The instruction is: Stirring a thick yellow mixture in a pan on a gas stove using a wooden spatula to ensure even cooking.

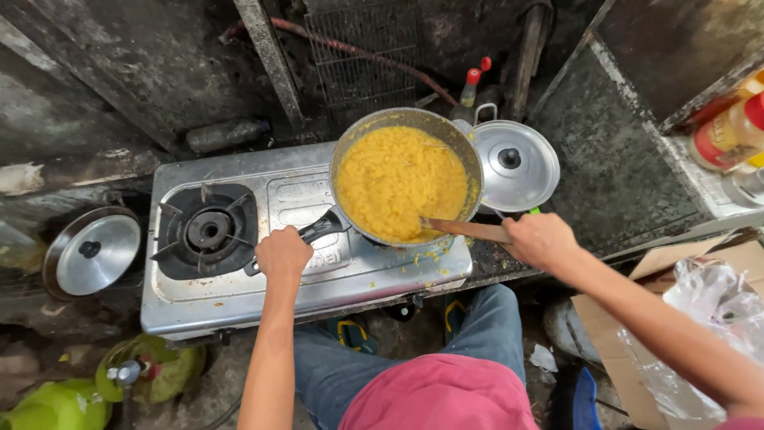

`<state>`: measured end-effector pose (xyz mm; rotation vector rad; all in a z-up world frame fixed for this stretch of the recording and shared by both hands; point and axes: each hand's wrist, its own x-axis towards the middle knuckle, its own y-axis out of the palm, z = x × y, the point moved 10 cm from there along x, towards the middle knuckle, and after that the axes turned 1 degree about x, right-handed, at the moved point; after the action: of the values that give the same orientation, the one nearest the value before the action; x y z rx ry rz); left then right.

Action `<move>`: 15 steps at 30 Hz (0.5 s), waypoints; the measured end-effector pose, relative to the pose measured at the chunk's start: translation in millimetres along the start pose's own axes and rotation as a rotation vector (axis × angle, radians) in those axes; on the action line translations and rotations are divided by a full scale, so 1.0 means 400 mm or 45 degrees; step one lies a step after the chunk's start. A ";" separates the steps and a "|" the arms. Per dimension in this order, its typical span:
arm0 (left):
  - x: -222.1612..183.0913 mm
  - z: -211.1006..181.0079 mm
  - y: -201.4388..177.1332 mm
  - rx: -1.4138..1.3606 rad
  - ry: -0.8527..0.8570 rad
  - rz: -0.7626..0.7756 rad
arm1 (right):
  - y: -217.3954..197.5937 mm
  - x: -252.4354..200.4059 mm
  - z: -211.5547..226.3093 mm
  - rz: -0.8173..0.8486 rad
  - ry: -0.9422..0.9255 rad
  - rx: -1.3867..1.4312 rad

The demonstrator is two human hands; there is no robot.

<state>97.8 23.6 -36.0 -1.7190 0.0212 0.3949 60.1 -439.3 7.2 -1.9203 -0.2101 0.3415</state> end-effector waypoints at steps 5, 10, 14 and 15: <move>-0.014 -0.011 -0.017 0.004 0.002 0.016 | 0.030 0.001 0.112 0.040 0.214 0.259; -0.024 -0.015 -0.035 0.001 -0.003 0.019 | 0.037 0.008 0.204 0.253 0.405 0.659; -0.023 -0.017 -0.037 -0.020 0.002 0.001 | 0.021 -0.005 0.254 0.382 0.562 1.022; -0.023 -0.015 -0.035 -0.020 -0.001 0.004 | 0.026 -0.012 0.270 0.448 0.628 1.097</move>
<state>93.8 18.9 -19.3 -1.7343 0.0207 0.3991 19.3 -349.7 -38.7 -1.1181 0.5340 0.1354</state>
